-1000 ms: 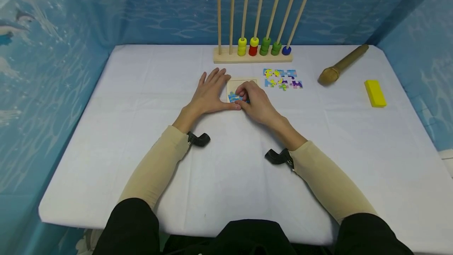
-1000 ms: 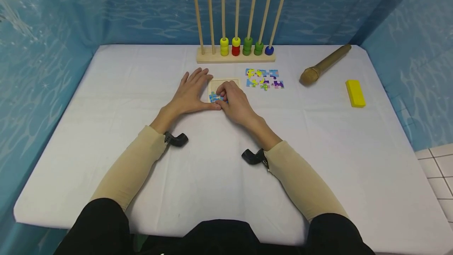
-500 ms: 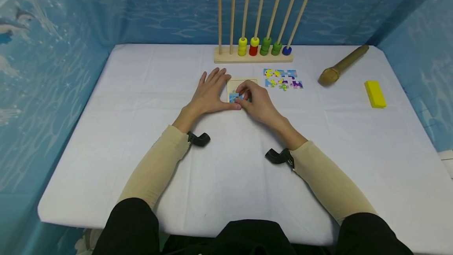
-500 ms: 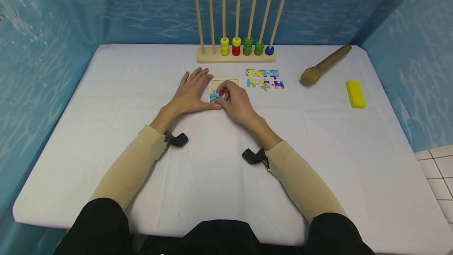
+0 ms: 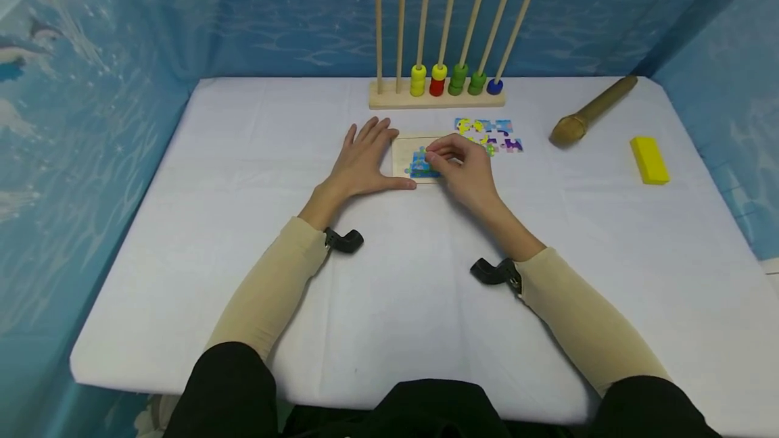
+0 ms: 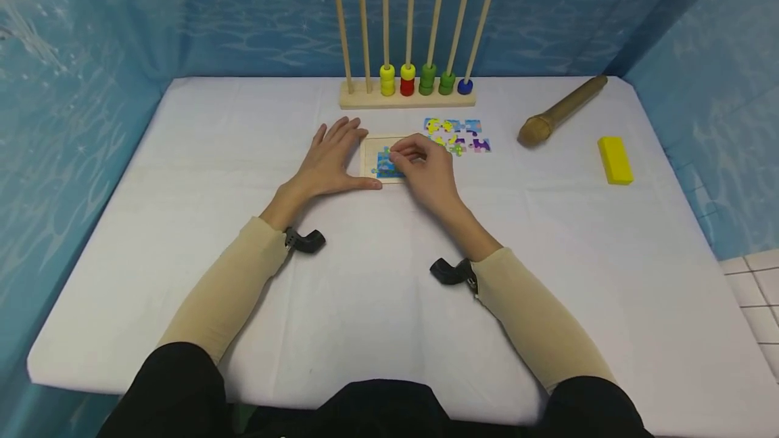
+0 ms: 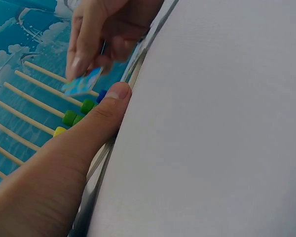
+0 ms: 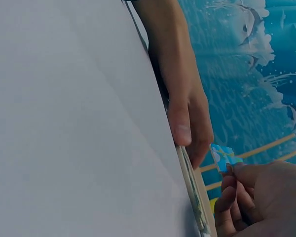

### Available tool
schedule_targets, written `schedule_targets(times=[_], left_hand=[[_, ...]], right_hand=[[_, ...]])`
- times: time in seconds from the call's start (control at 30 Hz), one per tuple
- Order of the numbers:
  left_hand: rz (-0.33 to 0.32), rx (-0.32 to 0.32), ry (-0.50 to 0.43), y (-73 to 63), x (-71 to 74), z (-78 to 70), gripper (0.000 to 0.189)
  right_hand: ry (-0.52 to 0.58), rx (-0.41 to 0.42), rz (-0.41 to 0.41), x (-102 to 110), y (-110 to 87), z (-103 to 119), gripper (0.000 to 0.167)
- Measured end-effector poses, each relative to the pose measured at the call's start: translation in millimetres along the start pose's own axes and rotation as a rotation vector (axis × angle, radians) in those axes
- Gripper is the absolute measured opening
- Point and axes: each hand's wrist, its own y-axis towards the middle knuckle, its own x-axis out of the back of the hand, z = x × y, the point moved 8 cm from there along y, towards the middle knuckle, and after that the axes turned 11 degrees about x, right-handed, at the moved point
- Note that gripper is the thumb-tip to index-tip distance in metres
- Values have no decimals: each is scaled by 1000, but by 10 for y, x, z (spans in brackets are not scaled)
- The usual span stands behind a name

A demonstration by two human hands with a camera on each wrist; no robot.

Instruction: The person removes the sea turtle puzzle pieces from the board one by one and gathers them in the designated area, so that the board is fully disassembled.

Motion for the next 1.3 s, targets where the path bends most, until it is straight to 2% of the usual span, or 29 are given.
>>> schedule_targets(times=[0.1, 0.27, 0.4, 0.6, 0.83, 1.07, 1.3], left_hand=[[6, 4, 4, -3, -16, -5, 116], [5, 7, 9, -2, -8, -7, 116], [9, 13, 6, -8, -9, 2, 116], [8, 7, 2, -1, -17, 12, 115], [2, -4, -10, 7, -10, 15, 115], [12, 13, 3, 10, -3, 15, 116], [12, 16, 8, 19, -14, -2, 116]], right_hand=[[-40, -20, -50, 231, -90, -71, 17], [-170, -64, -121, 627, -229, -194, 18], [-224, -74, -113, 753, -264, -267, 19], [-259, -54, -63, 724, -248, -314, 19], [-305, -25, -80, 720, -246, -317, 19], [-258, 52, -142, 639, -228, -194, 18], [-185, 79, -117, 370, -147, -112, 16]])
